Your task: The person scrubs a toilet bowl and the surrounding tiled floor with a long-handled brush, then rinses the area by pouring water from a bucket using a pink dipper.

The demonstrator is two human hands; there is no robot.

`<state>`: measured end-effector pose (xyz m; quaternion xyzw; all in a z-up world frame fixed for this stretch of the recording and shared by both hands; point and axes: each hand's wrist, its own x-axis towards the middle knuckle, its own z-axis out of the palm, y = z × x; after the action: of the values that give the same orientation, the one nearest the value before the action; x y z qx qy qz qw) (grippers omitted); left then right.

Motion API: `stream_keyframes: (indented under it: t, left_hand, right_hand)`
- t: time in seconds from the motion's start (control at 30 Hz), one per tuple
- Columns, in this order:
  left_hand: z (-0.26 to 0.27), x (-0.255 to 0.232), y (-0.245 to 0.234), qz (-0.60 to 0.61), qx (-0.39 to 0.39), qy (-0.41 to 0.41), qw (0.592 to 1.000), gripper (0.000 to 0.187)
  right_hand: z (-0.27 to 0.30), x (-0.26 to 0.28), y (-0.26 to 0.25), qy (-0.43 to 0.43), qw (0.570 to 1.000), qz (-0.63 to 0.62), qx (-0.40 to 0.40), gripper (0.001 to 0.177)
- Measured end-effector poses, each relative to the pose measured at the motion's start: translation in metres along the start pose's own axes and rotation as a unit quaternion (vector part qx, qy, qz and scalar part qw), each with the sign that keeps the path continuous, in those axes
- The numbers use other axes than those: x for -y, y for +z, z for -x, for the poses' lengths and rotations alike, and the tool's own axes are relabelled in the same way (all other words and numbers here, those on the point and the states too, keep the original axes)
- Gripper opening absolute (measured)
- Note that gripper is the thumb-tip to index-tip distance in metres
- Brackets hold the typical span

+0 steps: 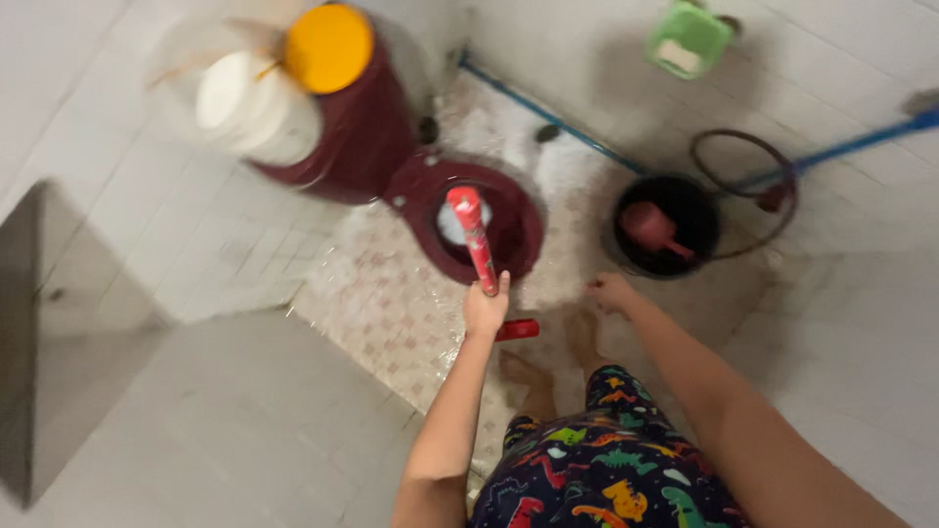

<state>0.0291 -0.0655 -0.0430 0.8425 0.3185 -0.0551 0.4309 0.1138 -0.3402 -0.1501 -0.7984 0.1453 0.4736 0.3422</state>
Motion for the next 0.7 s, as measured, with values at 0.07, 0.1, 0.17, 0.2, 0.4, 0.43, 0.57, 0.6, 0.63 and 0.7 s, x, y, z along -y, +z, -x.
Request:
stream_keyframes:
  t: [0.07, 0.1, 0.17, 0.2, 0.4, 0.43, 0.57, 0.6, 0.63, 0.7]
  left_hand:
    - [0.003, -0.006, 0.026, -0.025, 0.010, 0.015, 1.000, 0.048]
    - [0.005, -0.008, 0.037, -0.024, 0.014, 0.021, 0.999, 0.050]
    - [0.008, -0.016, 0.062, -0.019, 0.021, 0.033, 0.999, 0.054]
    - [0.005, -0.023, 0.076, -0.014, 0.008, 0.050, 0.999, 0.051]
    - [0.001, -0.067, 0.143, -0.016, 0.026, 0.079, 0.996, 0.046]
    - [0.000, -0.076, 0.153, -0.012, 0.028, 0.083, 0.996, 0.044]
    - [-0.001, -0.107, 0.196, -0.011, 0.014, 0.102, 0.995, 0.041]
    - [-0.002, -0.110, 0.206, -0.025, 0.019, 0.101, 0.994, 0.042]
    - [-0.005, -0.111, 0.217, -0.038, 0.023, 0.100, 0.994, 0.043]
    - [-0.010, -0.112, 0.240, -0.091, 0.009, 0.124, 0.988, 0.044]
  right_hand:
    - [0.007, -0.039, -0.022, 0.033, 0.999, -0.003, -0.012, 0.036]
    - [0.010, -0.056, -0.027, 0.045, 0.999, 0.004, -0.016, 0.036]
    - [0.011, -0.090, -0.043, 0.058, 0.997, 0.029, -0.031, 0.036]
    - [0.009, -0.106, -0.053, 0.061, 0.996, 0.045, -0.039, 0.036]
    - [-0.012, -0.173, -0.100, 0.087, 0.995, 0.033, -0.046, 0.038]
    - [-0.017, -0.181, -0.110, 0.069, 0.995, 0.052, -0.046, 0.040]
    - [-0.040, -0.213, -0.153, 0.058, 0.996, 0.020, -0.068, 0.034]
    - [-0.046, -0.223, -0.160, 0.066, 0.995, -0.005, -0.074, 0.033]
    - [-0.056, -0.233, -0.169, 0.073, 0.993, -0.030, -0.082, 0.031]
    - [-0.077, -0.252, -0.181, 0.084, 0.989, -0.080, -0.094, 0.029]
